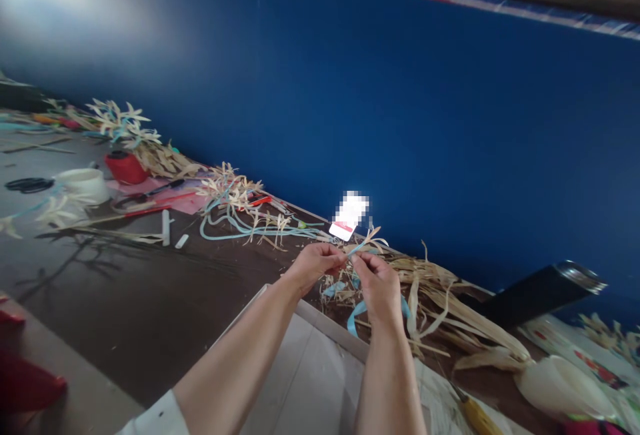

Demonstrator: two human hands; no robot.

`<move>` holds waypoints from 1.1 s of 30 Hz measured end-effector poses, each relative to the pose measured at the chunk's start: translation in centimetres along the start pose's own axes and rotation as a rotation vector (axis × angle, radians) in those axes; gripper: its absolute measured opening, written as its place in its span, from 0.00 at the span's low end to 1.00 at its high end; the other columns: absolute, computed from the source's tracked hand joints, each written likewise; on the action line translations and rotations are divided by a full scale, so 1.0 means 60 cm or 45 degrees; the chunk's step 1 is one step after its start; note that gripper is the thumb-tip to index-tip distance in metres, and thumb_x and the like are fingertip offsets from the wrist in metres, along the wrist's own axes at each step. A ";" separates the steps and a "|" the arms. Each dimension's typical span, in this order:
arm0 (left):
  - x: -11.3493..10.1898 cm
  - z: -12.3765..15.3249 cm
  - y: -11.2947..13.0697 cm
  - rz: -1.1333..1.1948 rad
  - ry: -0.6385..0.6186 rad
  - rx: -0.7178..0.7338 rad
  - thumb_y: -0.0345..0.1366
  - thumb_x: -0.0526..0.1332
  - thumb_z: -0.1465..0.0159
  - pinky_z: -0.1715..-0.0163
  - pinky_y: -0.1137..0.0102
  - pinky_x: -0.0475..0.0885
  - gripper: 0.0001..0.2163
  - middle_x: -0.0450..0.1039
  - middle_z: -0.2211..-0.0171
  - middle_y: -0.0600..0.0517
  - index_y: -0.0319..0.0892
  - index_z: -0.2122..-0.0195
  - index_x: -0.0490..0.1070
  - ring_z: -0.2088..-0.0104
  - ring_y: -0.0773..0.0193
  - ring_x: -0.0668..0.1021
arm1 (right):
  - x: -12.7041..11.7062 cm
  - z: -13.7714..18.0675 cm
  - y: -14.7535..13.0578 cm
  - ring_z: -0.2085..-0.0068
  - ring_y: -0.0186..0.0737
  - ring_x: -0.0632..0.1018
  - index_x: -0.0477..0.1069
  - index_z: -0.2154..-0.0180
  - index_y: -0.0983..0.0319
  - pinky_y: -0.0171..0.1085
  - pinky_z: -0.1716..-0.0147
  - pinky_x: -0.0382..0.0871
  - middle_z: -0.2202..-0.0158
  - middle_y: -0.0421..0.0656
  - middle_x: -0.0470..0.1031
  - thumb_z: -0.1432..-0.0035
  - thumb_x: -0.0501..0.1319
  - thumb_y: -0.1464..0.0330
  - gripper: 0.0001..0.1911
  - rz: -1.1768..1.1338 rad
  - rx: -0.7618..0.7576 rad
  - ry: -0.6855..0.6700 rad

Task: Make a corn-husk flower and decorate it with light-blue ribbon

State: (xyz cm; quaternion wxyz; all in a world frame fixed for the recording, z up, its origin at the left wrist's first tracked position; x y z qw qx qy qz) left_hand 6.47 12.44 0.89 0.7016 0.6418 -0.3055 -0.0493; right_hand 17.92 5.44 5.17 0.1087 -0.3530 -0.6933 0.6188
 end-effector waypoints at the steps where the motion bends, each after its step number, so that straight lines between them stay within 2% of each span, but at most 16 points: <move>1: 0.000 0.001 0.002 -0.025 0.016 0.014 0.40 0.65 0.53 0.78 0.76 0.62 0.11 0.68 0.81 0.54 0.36 0.77 0.69 0.81 0.74 0.66 | -0.001 0.002 -0.006 0.72 0.42 0.75 0.76 0.69 0.63 0.37 0.71 0.66 0.77 0.41 0.75 0.58 0.64 0.57 0.17 0.043 -0.009 0.009; 4: -0.002 0.003 0.009 -0.120 0.063 0.067 0.38 0.64 0.51 0.79 0.76 0.60 0.09 0.67 0.81 0.54 0.36 0.76 0.68 0.81 0.74 0.66 | -0.003 0.010 -0.027 0.72 0.42 0.74 0.77 0.69 0.63 0.36 0.71 0.65 0.78 0.41 0.74 0.56 0.62 0.58 0.16 0.164 -0.051 0.010; 8: -0.003 0.005 0.018 -0.256 0.124 0.180 0.36 0.62 0.50 0.78 0.76 0.60 0.07 0.66 0.81 0.56 0.37 0.76 0.68 0.79 0.73 0.66 | -0.003 0.016 -0.045 0.71 0.42 0.74 0.76 0.70 0.62 0.35 0.71 0.64 0.75 0.43 0.76 0.55 0.61 0.59 0.14 0.269 -0.090 0.009; 13: -0.001 0.010 0.031 -0.435 0.218 0.345 0.35 0.60 0.48 0.76 0.76 0.60 0.06 0.65 0.80 0.56 0.38 0.77 0.68 0.77 0.72 0.66 | -0.004 0.010 -0.031 0.69 0.43 0.75 0.76 0.70 0.62 0.36 0.68 0.65 0.73 0.43 0.76 0.56 0.61 0.58 0.15 0.325 -0.129 0.122; 17: 0.001 0.013 0.030 -0.537 0.276 0.441 0.35 0.58 0.46 0.76 0.76 0.59 0.06 0.64 0.80 0.56 0.39 0.76 0.67 0.77 0.71 0.66 | 0.000 0.003 -0.019 0.65 0.44 0.76 0.76 0.69 0.62 0.37 0.65 0.65 0.69 0.44 0.77 0.55 0.60 0.59 0.15 0.347 -0.192 0.139; 25: 0.001 0.019 0.037 -0.677 0.342 0.555 0.33 0.57 0.46 0.75 0.75 0.59 0.04 0.66 0.78 0.55 0.39 0.76 0.67 0.75 0.70 0.67 | -0.001 -0.002 -0.008 0.64 0.45 0.76 0.76 0.66 0.62 0.38 0.63 0.66 0.68 0.44 0.77 0.56 0.61 0.59 0.16 0.249 -0.111 0.101; 33: 0.004 0.025 0.043 -0.699 0.379 0.590 0.32 0.57 0.46 0.75 0.76 0.59 0.04 0.65 0.77 0.55 0.39 0.77 0.67 0.75 0.71 0.66 | 0.000 0.001 -0.010 0.69 0.44 0.75 0.77 0.65 0.63 0.37 0.69 0.66 0.74 0.43 0.76 0.56 0.62 0.59 0.17 0.177 -0.045 0.063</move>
Point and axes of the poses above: each hand's wrist, its own z-axis away from the middle knuckle, its own x-axis out of the palm, y = z × x, the point moved 7 cm from there along -z, towards the middle knuckle
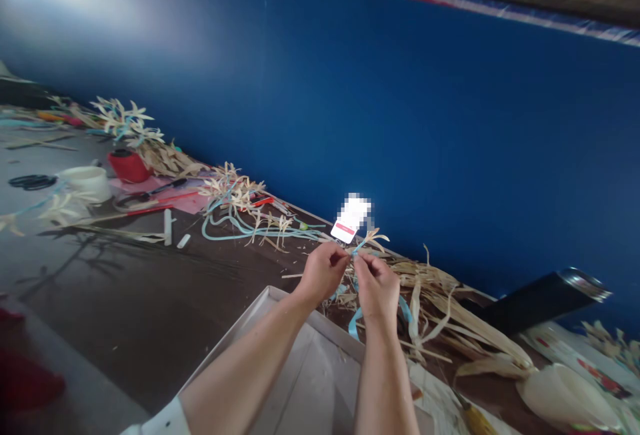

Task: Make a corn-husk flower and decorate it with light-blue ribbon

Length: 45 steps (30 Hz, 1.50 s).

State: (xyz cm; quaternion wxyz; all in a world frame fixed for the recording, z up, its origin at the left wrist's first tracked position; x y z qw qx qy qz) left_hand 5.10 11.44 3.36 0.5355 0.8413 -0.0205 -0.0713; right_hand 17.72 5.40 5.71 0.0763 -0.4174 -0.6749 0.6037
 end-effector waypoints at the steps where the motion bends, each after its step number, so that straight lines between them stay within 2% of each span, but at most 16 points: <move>1: 0.000 0.000 0.000 -0.001 0.007 0.004 0.32 0.57 0.46 0.75 0.76 0.59 0.04 0.65 0.77 0.55 0.39 0.77 0.67 0.76 0.71 0.66 | 0.001 0.000 0.002 0.69 0.44 0.75 0.77 0.65 0.63 0.37 0.69 0.66 0.74 0.43 0.76 0.55 0.62 0.59 0.18 -0.021 -0.003 -0.008; 7: 0.001 0.001 0.004 -0.066 0.057 0.089 0.31 0.56 0.45 0.73 0.75 0.60 0.04 0.66 0.76 0.54 0.39 0.76 0.66 0.74 0.70 0.67 | 0.000 0.005 -0.002 0.71 0.43 0.75 0.77 0.65 0.65 0.36 0.72 0.64 0.77 0.42 0.74 0.53 0.60 0.55 0.21 -0.053 -0.047 0.036; 14: 0.000 0.014 0.032 -0.317 0.146 0.298 0.26 0.54 0.44 0.69 0.72 0.60 0.06 0.66 0.75 0.52 0.40 0.77 0.63 0.70 0.66 0.67 | 0.004 -0.002 -0.001 0.67 0.44 0.75 0.76 0.67 0.64 0.37 0.67 0.65 0.71 0.46 0.77 0.58 0.62 0.52 0.23 0.051 -0.078 0.035; 19: 0.005 0.023 0.036 -0.347 0.165 0.329 0.27 0.54 0.42 0.67 0.72 0.61 0.06 0.67 0.74 0.52 0.41 0.76 0.64 0.69 0.66 0.68 | 0.005 -0.006 0.015 0.69 0.42 0.75 0.76 0.66 0.63 0.36 0.68 0.66 0.73 0.43 0.77 0.57 0.63 0.53 0.22 -0.053 -0.014 0.041; 23: 0.009 0.024 0.035 -0.349 0.152 0.319 0.29 0.55 0.42 0.66 0.71 0.62 0.05 0.68 0.73 0.52 0.40 0.75 0.65 0.69 0.66 0.68 | -0.001 -0.001 -0.001 0.70 0.43 0.75 0.76 0.68 0.63 0.36 0.69 0.65 0.74 0.44 0.76 0.57 0.62 0.55 0.19 -0.007 0.002 0.014; 29: 0.011 0.018 0.032 -0.146 0.035 0.269 0.31 0.55 0.41 0.65 0.72 0.64 0.05 0.71 0.71 0.52 0.41 0.72 0.70 0.67 0.67 0.70 | -0.013 0.000 -0.011 0.71 0.43 0.74 0.76 0.69 0.65 0.36 0.70 0.65 0.76 0.44 0.76 0.57 0.61 0.54 0.20 0.070 -0.027 0.052; 32: 0.023 0.010 0.016 0.106 -0.127 0.128 0.34 0.56 0.42 0.66 0.73 0.65 0.06 0.72 0.70 0.52 0.41 0.68 0.72 0.68 0.68 0.71 | -0.019 -0.008 0.010 0.71 0.43 0.75 0.76 0.67 0.66 0.37 0.70 0.66 0.75 0.45 0.76 0.56 0.61 0.52 0.24 0.007 -0.060 0.100; 36: 0.036 0.003 -0.025 0.449 -0.265 -0.294 0.42 0.61 0.45 0.74 0.75 0.66 0.12 0.71 0.75 0.52 0.38 0.66 0.71 0.76 0.71 0.70 | -0.023 -0.018 0.032 0.72 0.43 0.75 0.76 0.65 0.67 0.38 0.72 0.66 0.74 0.46 0.76 0.58 0.62 0.51 0.27 -0.054 -0.083 0.106; 39: 0.039 0.006 -0.035 0.672 -0.350 -0.511 0.45 0.63 0.48 0.76 0.75 0.68 0.16 0.71 0.73 0.51 0.37 0.66 0.71 0.75 0.71 0.71 | -0.022 -0.017 0.030 0.73 0.42 0.74 0.76 0.64 0.67 0.38 0.73 0.66 0.75 0.47 0.76 0.57 0.61 0.50 0.28 -0.087 -0.089 0.099; 42: 0.045 0.013 -0.029 0.823 -0.488 -0.603 0.47 0.65 0.52 0.75 0.74 0.70 0.18 0.71 0.73 0.50 0.36 0.69 0.71 0.74 0.70 0.72 | -0.013 -0.011 0.020 0.73 0.41 0.74 0.76 0.66 0.67 0.37 0.72 0.67 0.75 0.45 0.76 0.57 0.62 0.51 0.25 -0.121 -0.070 0.026; 45: 0.046 0.015 -0.027 0.866 -0.510 -0.634 0.47 0.66 0.54 0.74 0.73 0.69 0.18 0.70 0.76 0.50 0.35 0.72 0.71 0.76 0.71 0.72 | -0.006 -0.006 0.014 0.73 0.40 0.74 0.75 0.66 0.65 0.36 0.71 0.66 0.75 0.43 0.75 0.56 0.63 0.53 0.23 -0.149 -0.027 -0.019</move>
Point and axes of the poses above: each hand's wrist, its own z-axis away from the middle knuckle, its own x-axis out of the palm, y = z × x, the point moved 7 cm from there along -z, towards the middle knuckle
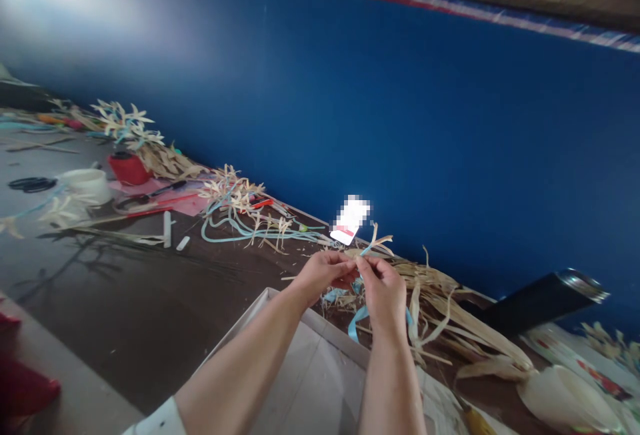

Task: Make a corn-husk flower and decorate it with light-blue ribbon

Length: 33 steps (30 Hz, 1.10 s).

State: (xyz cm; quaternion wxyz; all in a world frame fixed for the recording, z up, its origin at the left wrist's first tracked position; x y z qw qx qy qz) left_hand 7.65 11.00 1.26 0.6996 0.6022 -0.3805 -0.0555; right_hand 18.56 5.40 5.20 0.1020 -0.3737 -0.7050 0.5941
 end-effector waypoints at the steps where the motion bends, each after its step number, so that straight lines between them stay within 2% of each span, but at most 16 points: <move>1: -0.001 -0.001 0.000 0.005 0.013 0.006 0.46 0.66 0.54 0.74 0.73 0.69 0.18 0.70 0.76 0.51 0.35 0.72 0.70 0.77 0.71 0.72 | 0.002 0.001 -0.001 0.73 0.40 0.73 0.75 0.66 0.65 0.36 0.71 0.66 0.75 0.43 0.75 0.56 0.63 0.53 0.22 -0.004 0.009 -0.009; 7: -0.009 -0.007 0.010 -0.143 0.160 0.209 0.41 0.63 0.50 0.77 0.75 0.64 0.11 0.67 0.81 0.54 0.36 0.76 0.68 0.80 0.73 0.67 | -0.003 0.009 -0.023 0.72 0.42 0.74 0.76 0.69 0.64 0.38 0.69 0.65 0.75 0.44 0.76 0.57 0.63 0.53 0.22 0.145 0.004 0.054; 12: -0.009 0.006 0.026 -0.495 0.357 0.422 0.36 0.58 0.46 0.74 0.75 0.63 0.07 0.69 0.78 0.54 0.38 0.75 0.69 0.76 0.71 0.69 | -0.011 0.015 -0.049 0.69 0.44 0.74 0.76 0.73 0.62 0.38 0.68 0.64 0.73 0.45 0.76 0.58 0.63 0.53 0.19 0.316 -0.119 0.161; 19: 0.005 0.039 0.052 -0.966 0.588 0.679 0.33 0.55 0.43 0.73 0.75 0.60 0.07 0.68 0.76 0.54 0.40 0.76 0.69 0.74 0.69 0.68 | -0.005 0.013 -0.049 0.69 0.44 0.74 0.75 0.72 0.62 0.38 0.68 0.64 0.72 0.46 0.76 0.56 0.62 0.55 0.17 0.344 -0.217 0.157; 22: 0.013 0.048 0.059 -1.054 0.604 0.765 0.32 0.54 0.42 0.71 0.74 0.61 0.08 0.70 0.75 0.52 0.41 0.75 0.70 0.72 0.68 0.69 | -0.007 0.014 -0.051 0.69 0.44 0.74 0.75 0.72 0.62 0.38 0.67 0.64 0.72 0.45 0.76 0.55 0.61 0.56 0.16 0.355 -0.218 0.162; 24: 0.017 0.049 0.065 -1.047 0.531 0.800 0.33 0.54 0.41 0.69 0.74 0.61 0.08 0.71 0.74 0.52 0.41 0.74 0.71 0.71 0.68 0.69 | -0.011 0.014 -0.052 0.69 0.44 0.74 0.75 0.72 0.62 0.38 0.66 0.64 0.72 0.45 0.76 0.56 0.61 0.56 0.15 0.371 -0.192 0.171; 26: 0.018 0.046 0.071 -0.990 0.383 0.792 0.35 0.54 0.41 0.70 0.74 0.62 0.09 0.71 0.74 0.52 0.41 0.73 0.73 0.72 0.68 0.70 | -0.015 0.013 -0.048 0.70 0.44 0.74 0.75 0.72 0.62 0.38 0.68 0.64 0.73 0.45 0.76 0.56 0.62 0.56 0.16 0.349 -0.128 0.163; 28: 0.009 0.037 0.073 -0.854 0.238 0.685 0.39 0.55 0.42 0.73 0.75 0.62 0.11 0.71 0.76 0.52 0.40 0.73 0.74 0.74 0.69 0.69 | -0.018 0.012 -0.039 0.72 0.42 0.73 0.75 0.71 0.63 0.38 0.71 0.64 0.75 0.44 0.75 0.57 0.62 0.55 0.18 0.230 -0.059 0.134; 31: -0.027 0.021 0.065 -0.481 0.246 0.388 0.48 0.55 0.43 0.79 0.76 0.59 0.18 0.69 0.77 0.52 0.37 0.68 0.75 0.79 0.71 0.66 | -0.005 0.010 -0.022 0.75 0.40 0.72 0.75 0.70 0.65 0.37 0.74 0.64 0.78 0.43 0.74 0.58 0.63 0.54 0.20 -0.066 0.014 -0.023; 33: -0.040 0.013 0.056 -0.300 0.215 0.266 0.50 0.57 0.45 0.80 0.76 0.58 0.20 0.69 0.76 0.52 0.37 0.65 0.75 0.79 0.74 0.63 | 0.013 0.012 -0.015 0.75 0.39 0.72 0.74 0.70 0.65 0.37 0.75 0.64 0.78 0.42 0.73 0.59 0.64 0.54 0.21 -0.209 0.042 -0.185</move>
Point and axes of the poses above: each hand's wrist, its own z-axis away from the middle knuckle, its own x-axis out of the palm, y = z × x, the point moved 7 cm from there along -z, towards the middle knuckle
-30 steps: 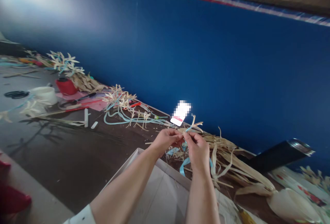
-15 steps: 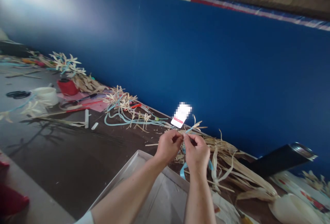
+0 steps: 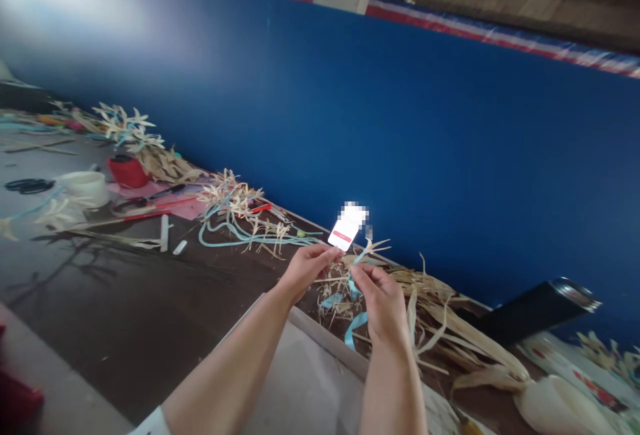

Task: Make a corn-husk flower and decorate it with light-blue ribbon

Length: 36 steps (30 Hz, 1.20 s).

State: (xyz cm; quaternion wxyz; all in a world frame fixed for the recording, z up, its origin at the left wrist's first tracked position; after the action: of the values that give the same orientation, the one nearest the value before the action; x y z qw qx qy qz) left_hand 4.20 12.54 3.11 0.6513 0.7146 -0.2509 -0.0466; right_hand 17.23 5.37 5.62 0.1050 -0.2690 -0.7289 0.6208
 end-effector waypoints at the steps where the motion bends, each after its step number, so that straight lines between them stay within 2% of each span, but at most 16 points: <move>1: 0.001 -0.002 -0.006 0.073 -0.043 -0.051 0.51 0.58 0.46 0.80 0.77 0.57 0.21 0.68 0.76 0.52 0.37 0.65 0.75 0.80 0.75 0.62 | 0.010 0.001 0.004 0.75 0.39 0.72 0.74 0.70 0.65 0.37 0.74 0.64 0.78 0.42 0.72 0.59 0.65 0.54 0.20 -0.040 0.018 -0.081; 4: 0.011 0.000 -0.022 0.268 -0.199 -0.188 0.51 0.62 0.50 0.81 0.77 0.54 0.20 0.65 0.79 0.54 0.36 0.68 0.76 0.80 0.76 0.60 | 0.033 0.005 0.009 0.74 0.38 0.72 0.73 0.73 0.64 0.36 0.73 0.64 0.77 0.42 0.72 0.59 0.66 0.55 0.18 -0.115 0.065 -0.250; 7: 0.019 0.005 -0.026 0.421 -0.304 -0.254 0.47 0.66 0.53 0.79 0.77 0.56 0.19 0.64 0.80 0.54 0.35 0.69 0.75 0.79 0.76 0.63 | 0.045 0.008 0.012 0.73 0.36 0.71 0.72 0.75 0.63 0.35 0.71 0.64 0.75 0.41 0.72 0.58 0.66 0.58 0.14 -0.198 0.098 -0.334; 11: 0.018 0.006 -0.029 0.528 -0.345 -0.293 0.42 0.68 0.55 0.76 0.77 0.59 0.17 0.68 0.75 0.52 0.35 0.69 0.74 0.75 0.74 0.69 | 0.049 0.007 0.020 0.73 0.35 0.70 0.73 0.72 0.63 0.35 0.70 0.63 0.75 0.40 0.72 0.57 0.66 0.61 0.12 -0.258 0.121 -0.384; 15: 0.017 0.001 -0.037 0.584 -0.372 -0.299 0.40 0.69 0.56 0.74 0.77 0.61 0.15 0.68 0.75 0.52 0.35 0.71 0.72 0.74 0.73 0.70 | 0.052 0.007 0.025 0.72 0.35 0.70 0.74 0.69 0.64 0.35 0.70 0.63 0.74 0.40 0.72 0.56 0.66 0.62 0.12 -0.259 0.113 -0.411; 19: 0.016 -0.004 -0.038 0.613 -0.341 -0.250 0.40 0.70 0.56 0.75 0.77 0.61 0.15 0.68 0.76 0.52 0.33 0.73 0.71 0.76 0.74 0.69 | 0.052 0.006 0.027 0.70 0.36 0.71 0.74 0.70 0.63 0.35 0.68 0.63 0.72 0.41 0.74 0.56 0.66 0.63 0.11 -0.237 0.110 -0.381; 23: 0.014 -0.008 -0.034 0.577 -0.299 -0.177 0.39 0.69 0.55 0.74 0.76 0.60 0.15 0.66 0.78 0.53 0.33 0.73 0.70 0.77 0.75 0.68 | 0.050 0.004 0.029 0.68 0.39 0.73 0.75 0.66 0.64 0.37 0.65 0.65 0.69 0.43 0.75 0.56 0.66 0.62 0.15 -0.206 0.110 -0.366; 27: 0.009 -0.012 -0.031 0.475 -0.239 -0.100 0.41 0.68 0.54 0.75 0.75 0.60 0.15 0.64 0.80 0.54 0.34 0.74 0.69 0.78 0.74 0.66 | 0.043 0.001 0.027 0.70 0.39 0.73 0.75 0.65 0.64 0.36 0.68 0.65 0.71 0.43 0.75 0.57 0.66 0.59 0.18 -0.015 0.094 -0.284; 36: -0.008 -0.015 -0.025 0.096 0.035 0.003 0.42 0.65 0.53 0.72 0.74 0.61 0.13 0.66 0.78 0.55 0.36 0.75 0.70 0.75 0.72 0.67 | 0.038 0.005 0.004 0.75 0.36 0.70 0.75 0.71 0.63 0.33 0.75 0.60 0.79 0.39 0.72 0.56 0.62 0.57 0.16 0.384 -0.028 -0.063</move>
State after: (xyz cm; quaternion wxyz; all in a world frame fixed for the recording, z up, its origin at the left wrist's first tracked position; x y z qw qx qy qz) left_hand 4.60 13.59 1.72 0.6551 0.7059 -0.2689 -0.0118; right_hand 15.27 6.32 4.93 -0.0103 -0.3614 -0.6892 0.6279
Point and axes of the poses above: each hand's wrist, its own z-axis away from the middle knuckle, its own x-axis out of the palm, y = z × x, the point moved 7 cm from there along -z, towards the middle knuckle
